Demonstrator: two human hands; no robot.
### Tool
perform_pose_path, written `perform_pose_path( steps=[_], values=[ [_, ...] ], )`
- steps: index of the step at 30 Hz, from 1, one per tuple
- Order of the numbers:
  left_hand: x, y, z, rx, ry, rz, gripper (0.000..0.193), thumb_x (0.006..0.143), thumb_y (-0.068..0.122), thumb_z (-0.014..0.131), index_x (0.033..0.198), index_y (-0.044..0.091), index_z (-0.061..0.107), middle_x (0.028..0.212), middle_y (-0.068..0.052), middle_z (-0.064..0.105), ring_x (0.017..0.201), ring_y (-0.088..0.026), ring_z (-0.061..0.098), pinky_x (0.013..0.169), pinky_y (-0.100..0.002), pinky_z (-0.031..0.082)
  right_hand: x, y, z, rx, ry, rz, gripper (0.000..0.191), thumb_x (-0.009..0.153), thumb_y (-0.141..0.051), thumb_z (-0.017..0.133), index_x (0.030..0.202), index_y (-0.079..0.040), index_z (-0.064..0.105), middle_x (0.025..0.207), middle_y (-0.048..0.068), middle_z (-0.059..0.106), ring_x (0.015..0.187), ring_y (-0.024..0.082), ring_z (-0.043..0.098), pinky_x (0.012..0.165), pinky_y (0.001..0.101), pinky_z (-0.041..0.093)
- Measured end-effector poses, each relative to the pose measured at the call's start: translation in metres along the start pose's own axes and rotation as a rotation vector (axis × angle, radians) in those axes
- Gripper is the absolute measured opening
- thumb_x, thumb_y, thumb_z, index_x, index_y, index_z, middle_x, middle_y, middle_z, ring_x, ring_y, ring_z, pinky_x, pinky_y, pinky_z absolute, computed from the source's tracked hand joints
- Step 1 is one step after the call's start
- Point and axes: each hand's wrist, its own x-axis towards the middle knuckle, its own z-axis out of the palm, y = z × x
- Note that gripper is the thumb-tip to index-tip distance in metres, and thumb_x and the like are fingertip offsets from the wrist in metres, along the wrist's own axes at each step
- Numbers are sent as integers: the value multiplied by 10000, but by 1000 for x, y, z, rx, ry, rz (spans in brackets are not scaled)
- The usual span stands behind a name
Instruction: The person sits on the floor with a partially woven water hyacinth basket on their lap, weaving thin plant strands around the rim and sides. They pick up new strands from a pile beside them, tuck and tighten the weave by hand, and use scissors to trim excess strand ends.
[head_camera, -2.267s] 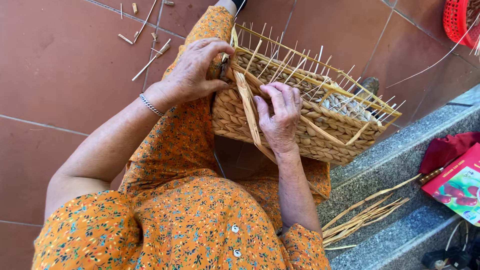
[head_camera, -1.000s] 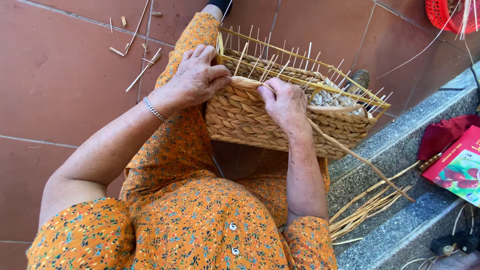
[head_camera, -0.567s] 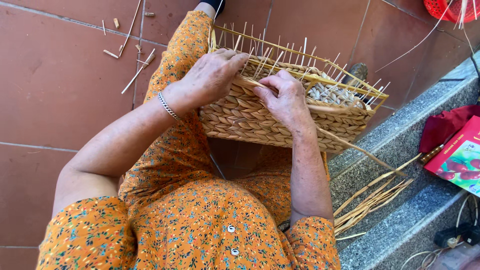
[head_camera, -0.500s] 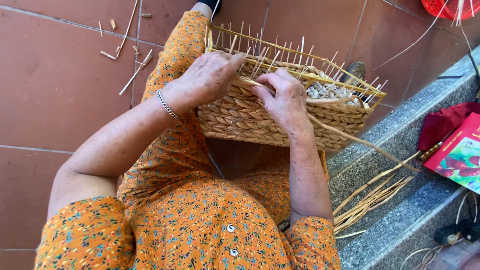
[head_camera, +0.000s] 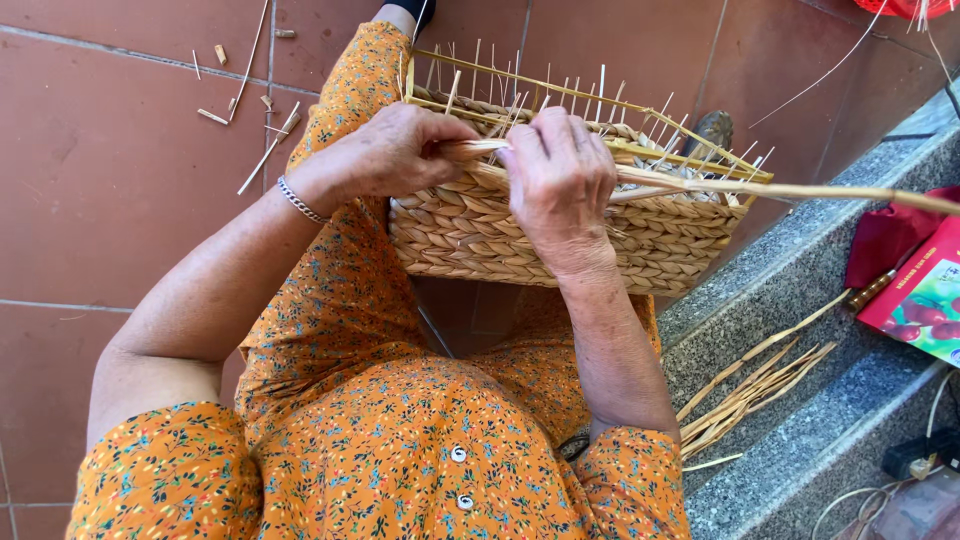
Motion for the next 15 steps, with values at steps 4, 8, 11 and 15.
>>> perform_pose_path(
  steps=[4,8,11,15],
  values=[
    [0,12,4,216,-7,-28,230,838,260,772,953,73,703,795,-147,693,759,-335,680,693,-440,538,1,1,-6,165,-1,36,176,912,-182,871,926,-68,738,873,26,629,737,136,623,624,323,507],
    [0,17,17,379,141,109,367,792,362,825,835,50,637,862,-174,672,885,-366,652,778,-487,511,10,22,-2,591,-249,376,162,886,-218,853,890,-82,766,772,-28,700,639,56,613,552,278,509],
    [-2,15,22,393,87,34,258,847,290,765,866,61,646,927,-165,667,966,-344,635,856,-484,496,5,32,3,787,-425,620,145,914,-224,833,880,-92,784,719,24,694,604,52,541,544,268,445],
    [-9,12,24,311,294,239,216,928,95,665,1136,48,627,1035,-138,632,970,-346,628,847,-466,517,-2,32,10,537,-394,608,161,901,-280,826,877,-127,780,777,30,729,644,85,601,594,298,478]
  ],
)
